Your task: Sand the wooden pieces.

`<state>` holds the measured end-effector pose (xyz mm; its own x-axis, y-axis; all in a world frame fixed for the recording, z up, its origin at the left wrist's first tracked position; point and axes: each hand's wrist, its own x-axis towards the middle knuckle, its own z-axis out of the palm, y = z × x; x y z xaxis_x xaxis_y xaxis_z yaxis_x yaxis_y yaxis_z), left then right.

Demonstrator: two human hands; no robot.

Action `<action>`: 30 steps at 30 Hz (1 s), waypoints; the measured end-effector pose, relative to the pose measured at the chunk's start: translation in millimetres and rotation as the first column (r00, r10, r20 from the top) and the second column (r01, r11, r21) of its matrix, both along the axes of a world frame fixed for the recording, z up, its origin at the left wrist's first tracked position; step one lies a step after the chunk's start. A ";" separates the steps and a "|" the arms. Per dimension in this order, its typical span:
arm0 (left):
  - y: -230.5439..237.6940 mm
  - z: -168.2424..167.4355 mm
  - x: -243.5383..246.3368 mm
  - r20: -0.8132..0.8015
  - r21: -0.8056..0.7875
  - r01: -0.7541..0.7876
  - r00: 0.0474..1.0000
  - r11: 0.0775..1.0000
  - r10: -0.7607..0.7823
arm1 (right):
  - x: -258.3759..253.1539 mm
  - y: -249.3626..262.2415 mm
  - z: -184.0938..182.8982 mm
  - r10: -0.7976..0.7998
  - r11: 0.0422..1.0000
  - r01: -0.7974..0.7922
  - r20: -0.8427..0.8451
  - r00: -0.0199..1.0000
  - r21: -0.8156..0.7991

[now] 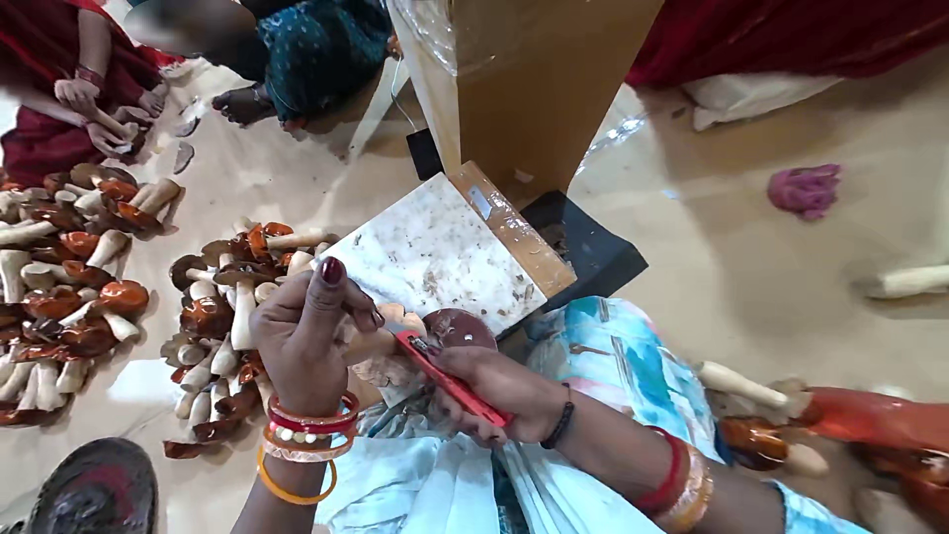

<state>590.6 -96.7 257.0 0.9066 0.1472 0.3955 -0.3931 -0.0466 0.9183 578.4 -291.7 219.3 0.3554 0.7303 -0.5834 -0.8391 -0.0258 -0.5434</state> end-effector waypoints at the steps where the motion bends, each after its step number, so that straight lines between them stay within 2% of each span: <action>1: 3.7 0.5 1.4 -0.003 0.008 0.045 0.999 0.999 -0.045 | 1.5 -3.1 -0.2 -0.003 1.000 0.004 0.037 0.999 -0.025; 5: 10.5 1.8 -8.3 -0.071 0.048 0.143 0.988 0.989 -0.140 | -12.4 -3.4 10.9 0.129 0.938 -0.063 0.176 0.976 -0.340; 9: 11.8 -0.3 -10.9 -0.065 0.038 0.164 0.985 0.986 -0.162 | -19.0 2.7 13.5 0.258 0.890 -0.162 0.178 0.950 -0.426; 12: 10.5 -0.7 -9.3 -0.058 0.009 0.174 0.983 0.985 -0.174 | -13.6 9.1 13.6 0.180 0.936 -0.142 0.092 0.979 -0.321; 16: 13.6 0.0 -5.8 -0.063 0.006 0.213 0.975 0.977 -0.212 | -0.2 -6.8 -0.6 0.031 1.000 -0.031 -0.030 0.999 0.003; 17: 14.0 -0.2 -5.2 -0.062 0.017 0.222 0.973 0.975 -0.221 | 0.9 -11.1 -0.6 0.022 1.000 -0.022 -0.003 1.000 -0.013; 21: 18.1 2.3 -1.8 -0.055 0.022 0.271 0.962 0.962 -0.269 | -6.5 -9.1 11.3 0.194 0.928 -0.120 0.182 0.964 -0.351; 24: 18.6 2.3 -0.8 -0.053 0.014 0.284 0.958 0.959 -0.283 | -12.4 -3.3 14.6 0.302 0.882 -0.191 0.204 0.931 -0.431; 27: 17.6 2.2 0.2 -0.040 -0.001 0.299 0.953 0.954 -0.299 | -11.4 6.4 17.2 0.269 0.898 -0.193 0.146 0.952 -0.396; 30: 18.5 2.4 0.2 -0.051 -0.017 0.317 0.947 0.948 -0.317 | -3.5 9.2 13.9 0.133 0.971 -0.127 0.019 0.991 -0.205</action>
<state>590.8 -78.2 259.5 0.9265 -0.1479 0.3460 -0.3375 0.0803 0.9379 574.9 -282.5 233.2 0.2865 0.6394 -0.7135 -0.8031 -0.2457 -0.5427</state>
